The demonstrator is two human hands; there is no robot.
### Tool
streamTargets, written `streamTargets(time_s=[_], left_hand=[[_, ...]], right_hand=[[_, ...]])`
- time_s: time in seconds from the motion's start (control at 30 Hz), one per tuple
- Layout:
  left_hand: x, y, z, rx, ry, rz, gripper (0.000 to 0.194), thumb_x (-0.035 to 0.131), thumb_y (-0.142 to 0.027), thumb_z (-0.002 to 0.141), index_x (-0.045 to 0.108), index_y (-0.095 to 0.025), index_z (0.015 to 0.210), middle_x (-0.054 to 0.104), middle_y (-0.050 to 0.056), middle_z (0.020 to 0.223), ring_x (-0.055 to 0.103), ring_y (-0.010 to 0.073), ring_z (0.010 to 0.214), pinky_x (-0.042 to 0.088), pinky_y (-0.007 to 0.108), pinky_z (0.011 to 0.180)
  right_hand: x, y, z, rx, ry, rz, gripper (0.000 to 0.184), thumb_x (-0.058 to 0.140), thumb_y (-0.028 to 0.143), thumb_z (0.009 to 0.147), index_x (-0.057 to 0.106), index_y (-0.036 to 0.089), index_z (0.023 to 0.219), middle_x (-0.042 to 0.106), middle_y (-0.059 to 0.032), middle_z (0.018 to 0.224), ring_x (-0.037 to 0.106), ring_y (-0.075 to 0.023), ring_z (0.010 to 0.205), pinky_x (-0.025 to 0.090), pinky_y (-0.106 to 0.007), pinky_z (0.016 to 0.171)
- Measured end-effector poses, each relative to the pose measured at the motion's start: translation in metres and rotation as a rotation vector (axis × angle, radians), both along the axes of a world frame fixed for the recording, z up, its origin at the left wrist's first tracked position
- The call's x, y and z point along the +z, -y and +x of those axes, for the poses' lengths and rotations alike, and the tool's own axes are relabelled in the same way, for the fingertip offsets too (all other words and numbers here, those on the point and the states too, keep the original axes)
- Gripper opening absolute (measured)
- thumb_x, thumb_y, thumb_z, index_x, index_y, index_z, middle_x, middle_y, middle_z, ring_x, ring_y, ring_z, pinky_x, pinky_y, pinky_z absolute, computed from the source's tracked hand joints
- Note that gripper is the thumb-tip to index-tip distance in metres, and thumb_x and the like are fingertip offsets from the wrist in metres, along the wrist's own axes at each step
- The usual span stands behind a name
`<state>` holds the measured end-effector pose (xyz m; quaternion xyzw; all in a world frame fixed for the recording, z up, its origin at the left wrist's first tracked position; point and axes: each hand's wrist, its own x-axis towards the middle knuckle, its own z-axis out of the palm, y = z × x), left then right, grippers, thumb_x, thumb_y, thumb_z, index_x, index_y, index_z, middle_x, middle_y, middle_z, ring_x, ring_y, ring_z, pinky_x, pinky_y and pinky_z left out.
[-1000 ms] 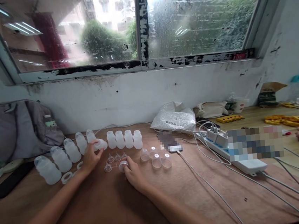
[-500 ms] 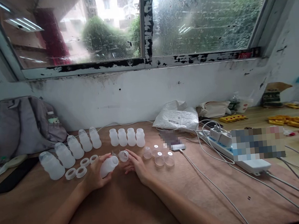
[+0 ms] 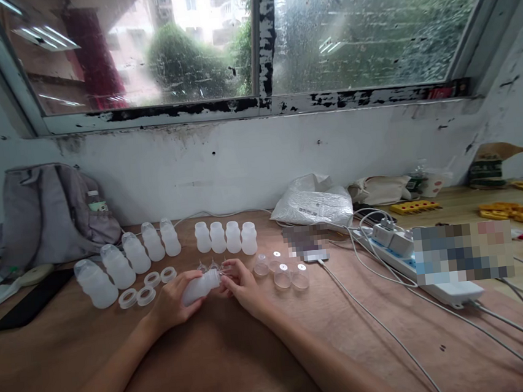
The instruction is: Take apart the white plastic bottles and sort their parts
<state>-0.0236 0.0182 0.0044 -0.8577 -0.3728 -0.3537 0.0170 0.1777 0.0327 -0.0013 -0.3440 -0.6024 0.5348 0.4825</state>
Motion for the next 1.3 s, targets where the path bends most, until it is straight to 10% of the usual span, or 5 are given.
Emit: streamTargets(time_s=[0.5,0.77,1.3], left_hand=[[0.002,0.001,-0.003,-0.045,-0.011,-0.008,0.043,0.055,-0.023,0.069,0.045,-0.022,0.111,0.055,0.006,0.109,0.053,0.0200,0.100,0.043,0.033,0.087],[0.005,0.003,-0.003,-0.099,-0.037,-0.028,0.042,0.055,-0.026,0.070,0.046,-0.022,0.110,0.056,0.006,0.107,0.054,0.0203,0.096,0.045,0.034,0.083],[0.007,0.005,0.007,-0.044,0.196,-0.367,0.038,0.053,-0.033,0.074,0.047,-0.021,0.110,0.059,0.005,0.104,0.056,0.0195,0.092,0.045,0.031,0.079]], right_hand=[[0.009,-0.003,0.010,0.075,0.036,-0.029,0.028,0.062,0.037,0.068,0.055,0.018,0.087,0.061,-0.0023,0.076,0.059,-0.0145,0.070,0.050,-0.029,0.062],[0.007,-0.003,0.013,-0.027,0.338,0.094,0.040,0.042,0.048,0.079,0.044,0.017,0.055,0.044,0.0053,0.043,0.038,-0.0054,0.034,0.026,-0.018,0.034],[0.016,0.003,0.008,-0.042,0.190,0.012,0.025,0.053,0.044,0.074,0.050,0.019,0.071,0.048,0.0050,0.054,0.045,-0.0084,0.046,0.036,-0.021,0.044]])
